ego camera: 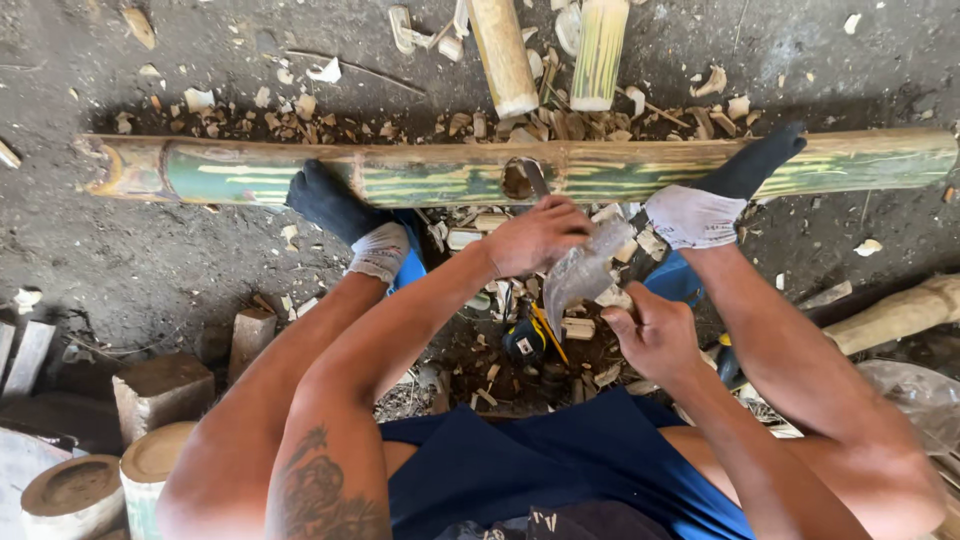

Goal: The person sits on the ground and uses a hammer and chisel to carve a hole into a bamboo pole. They repeatedly strike the chisel to remove material and occasionally inspect the hole's progress.

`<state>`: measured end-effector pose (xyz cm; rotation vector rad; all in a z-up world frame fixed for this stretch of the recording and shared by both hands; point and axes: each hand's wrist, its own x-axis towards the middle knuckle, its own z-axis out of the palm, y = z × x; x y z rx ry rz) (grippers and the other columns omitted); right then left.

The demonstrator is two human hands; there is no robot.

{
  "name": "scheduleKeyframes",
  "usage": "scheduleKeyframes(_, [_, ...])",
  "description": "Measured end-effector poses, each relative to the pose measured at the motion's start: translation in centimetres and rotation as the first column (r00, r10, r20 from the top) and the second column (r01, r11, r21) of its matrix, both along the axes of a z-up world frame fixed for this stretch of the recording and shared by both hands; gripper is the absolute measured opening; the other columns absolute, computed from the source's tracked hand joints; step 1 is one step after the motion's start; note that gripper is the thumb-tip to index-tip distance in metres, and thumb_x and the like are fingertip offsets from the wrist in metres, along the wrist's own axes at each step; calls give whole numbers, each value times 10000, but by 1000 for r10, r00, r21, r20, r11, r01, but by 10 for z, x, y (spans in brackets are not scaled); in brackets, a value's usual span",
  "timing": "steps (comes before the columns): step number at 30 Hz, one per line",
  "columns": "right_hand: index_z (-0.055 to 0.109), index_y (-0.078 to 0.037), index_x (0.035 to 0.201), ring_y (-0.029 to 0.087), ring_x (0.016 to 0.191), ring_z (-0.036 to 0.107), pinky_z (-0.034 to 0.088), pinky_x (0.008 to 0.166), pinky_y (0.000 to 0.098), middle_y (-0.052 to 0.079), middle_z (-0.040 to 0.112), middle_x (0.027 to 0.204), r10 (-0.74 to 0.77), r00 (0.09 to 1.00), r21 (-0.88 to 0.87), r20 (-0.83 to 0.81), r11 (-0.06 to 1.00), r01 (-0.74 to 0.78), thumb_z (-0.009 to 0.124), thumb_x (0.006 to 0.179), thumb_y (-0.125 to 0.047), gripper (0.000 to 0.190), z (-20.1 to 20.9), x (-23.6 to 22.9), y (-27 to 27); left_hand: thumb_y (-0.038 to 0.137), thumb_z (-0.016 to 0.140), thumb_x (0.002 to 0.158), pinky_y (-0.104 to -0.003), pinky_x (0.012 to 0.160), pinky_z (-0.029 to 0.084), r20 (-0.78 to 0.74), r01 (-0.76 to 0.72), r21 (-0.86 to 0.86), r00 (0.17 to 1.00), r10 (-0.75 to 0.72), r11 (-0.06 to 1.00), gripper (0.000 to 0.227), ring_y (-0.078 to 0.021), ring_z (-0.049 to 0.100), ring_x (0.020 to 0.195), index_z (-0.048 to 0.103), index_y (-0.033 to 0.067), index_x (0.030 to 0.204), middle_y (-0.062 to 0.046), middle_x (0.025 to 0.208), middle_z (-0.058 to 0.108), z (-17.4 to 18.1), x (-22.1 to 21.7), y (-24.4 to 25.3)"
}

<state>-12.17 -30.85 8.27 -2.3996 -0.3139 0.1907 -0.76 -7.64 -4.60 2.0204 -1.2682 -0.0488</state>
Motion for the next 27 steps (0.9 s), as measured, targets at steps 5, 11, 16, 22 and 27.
scheduleKeyframes(5, [646,-43,917,332,514,582,453,483,417,144,553,610,44,997,12,61,999,-45,613,989,-473,437,8,-10,-2,25,866,731,-473,1181,350,1,-18,-39,1000,18,999,706,-213,535,1284,608,289,1333,25,1286,599,11,-2,8])
scheduleKeyframes(11, [694,-37,1005,293,492,601,474,478,399,124,586,617,50,998,34,47,998,-51,631,962,-446,416,18,-10,-1,29,894,581,-452,1107,363,-32,-82,-47,996,81,995,844,-237,534,1235,615,291,1333,-4,1281,599,9,-3,7])
scheduleKeyframes(16, [681,-65,942,278,535,631,489,497,392,91,619,650,115,987,60,108,991,-122,663,962,-436,372,11,-4,1,44,900,624,-426,1135,378,-25,-72,-67,997,71,995,820,-206,536,1263,606,321,1338,31,1313,611,-3,-2,5])
scheduleKeyframes(22, [601,-38,756,303,514,601,477,488,405,114,601,615,21,1000,-212,-8,977,-22,790,880,-395,423,-18,-1,1,71,927,668,-437,1146,374,-22,-41,-114,999,39,993,815,-218,525,1283,592,300,1375,23,1349,608,-8,10,7])
scheduleKeyframes(27, [628,-96,842,234,529,620,501,516,374,80,619,660,180,951,157,253,962,-223,709,822,-193,129,-28,-1,0,69,918,602,-477,1168,355,-58,-20,-32,998,18,999,842,-237,521,1264,604,287,1352,1,1320,605,-3,13,10])
